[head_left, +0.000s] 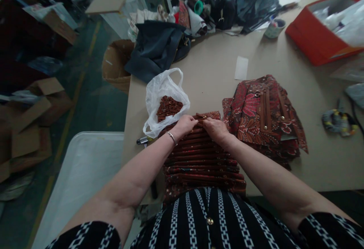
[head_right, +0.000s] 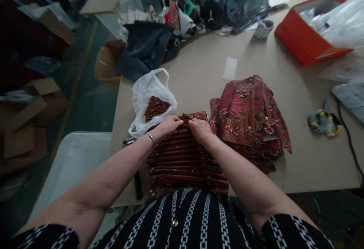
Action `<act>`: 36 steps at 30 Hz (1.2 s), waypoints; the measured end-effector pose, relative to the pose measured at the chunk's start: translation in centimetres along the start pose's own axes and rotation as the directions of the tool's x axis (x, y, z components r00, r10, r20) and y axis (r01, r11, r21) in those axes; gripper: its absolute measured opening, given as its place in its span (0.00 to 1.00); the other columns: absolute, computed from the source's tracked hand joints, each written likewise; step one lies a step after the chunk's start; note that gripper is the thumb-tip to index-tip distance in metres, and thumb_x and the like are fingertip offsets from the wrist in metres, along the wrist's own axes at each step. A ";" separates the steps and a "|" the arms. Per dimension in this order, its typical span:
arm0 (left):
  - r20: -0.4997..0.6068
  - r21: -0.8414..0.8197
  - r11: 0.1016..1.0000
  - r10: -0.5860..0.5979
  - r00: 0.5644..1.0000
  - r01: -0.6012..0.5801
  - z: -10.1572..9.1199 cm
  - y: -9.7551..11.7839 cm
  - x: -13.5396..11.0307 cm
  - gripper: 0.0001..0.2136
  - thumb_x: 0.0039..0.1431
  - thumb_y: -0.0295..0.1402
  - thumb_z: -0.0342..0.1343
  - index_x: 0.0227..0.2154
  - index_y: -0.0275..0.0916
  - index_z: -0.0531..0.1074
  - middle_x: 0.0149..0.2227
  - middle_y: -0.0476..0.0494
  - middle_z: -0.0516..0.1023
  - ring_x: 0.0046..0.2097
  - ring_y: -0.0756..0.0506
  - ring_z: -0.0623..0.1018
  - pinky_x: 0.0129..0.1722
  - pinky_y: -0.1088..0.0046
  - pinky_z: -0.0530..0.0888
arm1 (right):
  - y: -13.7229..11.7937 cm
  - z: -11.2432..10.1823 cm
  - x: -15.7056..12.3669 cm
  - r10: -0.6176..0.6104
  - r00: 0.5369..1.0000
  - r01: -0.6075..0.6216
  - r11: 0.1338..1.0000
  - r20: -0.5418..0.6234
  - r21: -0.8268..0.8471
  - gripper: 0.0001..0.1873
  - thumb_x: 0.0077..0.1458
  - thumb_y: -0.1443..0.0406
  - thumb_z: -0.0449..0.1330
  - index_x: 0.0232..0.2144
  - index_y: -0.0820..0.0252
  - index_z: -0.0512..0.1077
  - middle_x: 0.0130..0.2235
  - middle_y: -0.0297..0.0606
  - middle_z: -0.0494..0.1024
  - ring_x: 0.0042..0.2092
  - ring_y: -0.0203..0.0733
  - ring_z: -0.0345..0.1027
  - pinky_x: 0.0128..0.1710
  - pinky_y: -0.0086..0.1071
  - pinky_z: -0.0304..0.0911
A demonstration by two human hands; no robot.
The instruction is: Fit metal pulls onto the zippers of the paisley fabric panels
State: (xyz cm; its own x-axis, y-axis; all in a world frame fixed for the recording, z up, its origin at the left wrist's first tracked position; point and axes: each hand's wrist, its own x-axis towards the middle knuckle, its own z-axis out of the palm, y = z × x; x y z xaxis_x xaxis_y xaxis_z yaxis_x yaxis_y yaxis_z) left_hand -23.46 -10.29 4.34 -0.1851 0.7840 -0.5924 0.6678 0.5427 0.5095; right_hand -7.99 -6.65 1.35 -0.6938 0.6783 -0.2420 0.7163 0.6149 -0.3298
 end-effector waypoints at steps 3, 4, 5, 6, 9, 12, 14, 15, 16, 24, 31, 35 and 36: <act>-0.042 -0.289 0.953 -0.106 0.993 0.090 0.1 -0.2 -1.0 0.12 0.58 0.37 0.46 0.28 0.36 0.70 0.12 0.55 0.60 0.13 0.54 0.59 0.15 0.79 0.56 | -1.0 -1.0 -0.4 0.088 0.995 -0.073 0.964 -0.047 0.255 0.12 0.58 0.62 0.50 0.32 0.59 0.72 0.36 0.40 0.76 0.35 0.39 0.69 0.35 0.29 0.59; -0.051 -0.396 0.912 -0.138 0.989 0.107 0.3 -0.2 -1.2 0.11 0.58 0.37 0.47 0.27 0.36 0.69 0.12 0.56 0.60 0.13 0.54 0.59 0.14 0.79 0.55 | -1.5 -1.2 -0.7 0.123 0.990 -0.085 0.915 -0.071 0.394 0.12 0.57 0.61 0.51 0.31 0.59 0.72 0.33 0.38 0.76 0.34 0.37 0.68 0.34 0.28 0.59; -0.063 -0.484 0.869 -0.157 0.986 0.108 0.5 0.0 -1.3 0.11 0.57 0.37 0.48 0.26 0.36 0.67 0.13 0.56 0.59 0.13 0.55 0.59 0.14 0.79 0.54 | -2.1 -1.3 -1.0 0.151 0.984 -0.080 0.840 -0.090 0.537 0.11 0.56 0.60 0.52 0.30 0.59 0.72 0.31 0.36 0.75 0.32 0.36 0.67 0.34 0.28 0.59; -0.079 -0.546 0.833 -0.161 0.984 0.092 0.8 0.3 -1.4 0.10 0.57 0.36 0.49 0.23 0.36 0.66 0.13 0.56 0.60 0.14 0.55 0.60 0.15 0.80 0.54 | -2.7 -1.2 -1.3 0.174 0.980 -0.064 0.739 -0.099 0.670 0.11 0.54 0.58 0.54 0.29 0.59 0.71 0.28 0.34 0.74 0.31 0.35 0.66 0.33 0.27 0.59; -0.113 -0.687 0.726 -0.154 0.982 0.035 1.5 1.1 -1.5 0.11 0.54 0.32 0.51 0.19 0.35 0.63 0.15 0.56 0.61 0.17 0.57 0.60 0.17 0.81 0.57 | -4.2 -0.5 -1.7 0.195 0.979 -0.024 0.381 -0.055 0.924 0.14 0.45 0.55 0.60 0.26 0.60 0.67 0.25 0.30 0.71 0.27 0.32 0.62 0.29 0.27 0.60; -0.110 -0.765 0.644 -0.165 0.980 0.023 2.1 1.5 -1.6 0.11 0.54 0.31 0.51 0.19 0.35 0.62 0.16 0.55 0.62 0.18 0.56 0.61 0.18 0.81 0.59 | -4.6 0.1 -1.5 0.157 0.988 -0.021 0.176 -0.007 0.984 0.12 0.41 0.58 0.61 0.24 0.60 0.65 0.22 0.27 0.67 0.24 0.30 0.58 0.26 0.25 0.58; -0.078 -0.780 0.623 -0.179 0.981 0.052 2.3 1.3 -1.7 0.11 0.55 0.32 0.51 0.19 0.35 0.62 0.16 0.55 0.61 0.17 0.57 0.60 0.17 0.81 0.58 | -4.2 0.1 -1.5 0.119 0.993 -0.029 0.185 0.007 0.982 0.09 0.40 0.62 0.60 0.22 0.60 0.64 0.20 0.25 0.64 0.22 0.28 0.55 0.24 0.24 0.55; -0.051 -0.785 0.615 -0.187 0.981 0.077 2.3 1.1 -1.8 0.11 0.55 0.32 0.51 0.19 0.35 0.62 0.16 0.56 0.60 0.17 0.57 0.59 0.17 0.81 0.57 | -3.9 -0.1 -1.6 0.111 0.994 -0.042 0.205 0.019 0.978 0.07 0.40 0.63 0.59 0.22 0.60 0.64 0.19 0.24 0.64 0.22 0.27 0.54 0.23 0.23 0.53; -0.018 -0.789 0.606 -0.191 0.981 0.104 2.3 0.8 -1.8 0.11 0.56 0.33 0.51 0.20 0.36 0.62 0.15 0.56 0.59 0.16 0.57 0.59 0.16 0.82 0.56 | -3.5 -0.3 -1.7 0.113 0.993 -0.063 0.218 0.039 0.974 0.06 0.40 0.64 0.58 0.22 0.61 0.64 0.19 0.24 0.63 0.21 0.27 0.54 0.22 0.23 0.52; 0.283 -0.803 0.547 0.002 0.959 0.236 1.1 0.3 -2.7 0.09 0.57 0.38 0.53 0.28 0.37 0.64 0.19 0.55 0.60 0.16 0.57 0.64 0.12 0.84 0.51 | 0.4 -1.7 -1.9 0.204 0.971 -0.156 0.160 0.122 0.975 0.11 0.40 0.62 0.60 0.28 0.61 0.68 0.21 0.25 0.68 0.21 0.28 0.60 0.23 0.25 0.58; 0.226 -0.652 0.738 -0.027 0.974 0.172 1.3 2.0 -3.0 0.09 0.58 0.34 0.51 0.24 0.37 0.64 0.14 0.56 0.59 0.13 0.57 0.59 0.12 0.82 0.52 | 1.0 -1.1 -1.6 0.182 0.977 -0.154 0.230 0.113 0.961 0.11 0.41 0.60 0.61 0.24 0.61 0.66 0.18 0.25 0.66 0.20 0.28 0.58 0.21 0.24 0.55; 0.234 -0.634 0.754 -0.028 0.972 0.174 1.4 2.1 -2.4 0.11 0.56 0.38 0.53 0.25 0.37 0.64 0.15 0.56 0.60 0.14 0.58 0.59 0.13 0.82 0.51 | 1.5 -1.3 -1.0 0.216 0.971 -0.177 0.349 0.105 0.920 0.08 0.41 0.62 0.60 0.23 0.62 0.67 0.18 0.26 0.67 0.20 0.28 0.57 0.21 0.24 0.55; 0.275 -0.669 0.717 -0.006 0.961 0.196 1.4 2.0 -2.3 0.11 0.56 0.39 0.54 0.25 0.37 0.64 0.16 0.56 0.60 0.15 0.58 0.60 0.13 0.83 0.51 | 1.6 -1.4 -0.9 0.215 0.974 -0.152 0.373 0.074 0.915 0.08 0.42 0.62 0.59 0.23 0.62 0.68 0.19 0.27 0.68 0.21 0.29 0.58 0.22 0.24 0.55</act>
State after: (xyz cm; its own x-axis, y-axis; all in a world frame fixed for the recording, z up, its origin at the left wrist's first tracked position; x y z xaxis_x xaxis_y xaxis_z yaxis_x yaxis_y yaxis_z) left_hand -20.69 -11.40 5.86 0.0163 0.6676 -0.7443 -0.0398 0.7442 0.6667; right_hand -6.13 -5.70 2.36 -0.5274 0.7628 -0.3741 0.3037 -0.2419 -0.9215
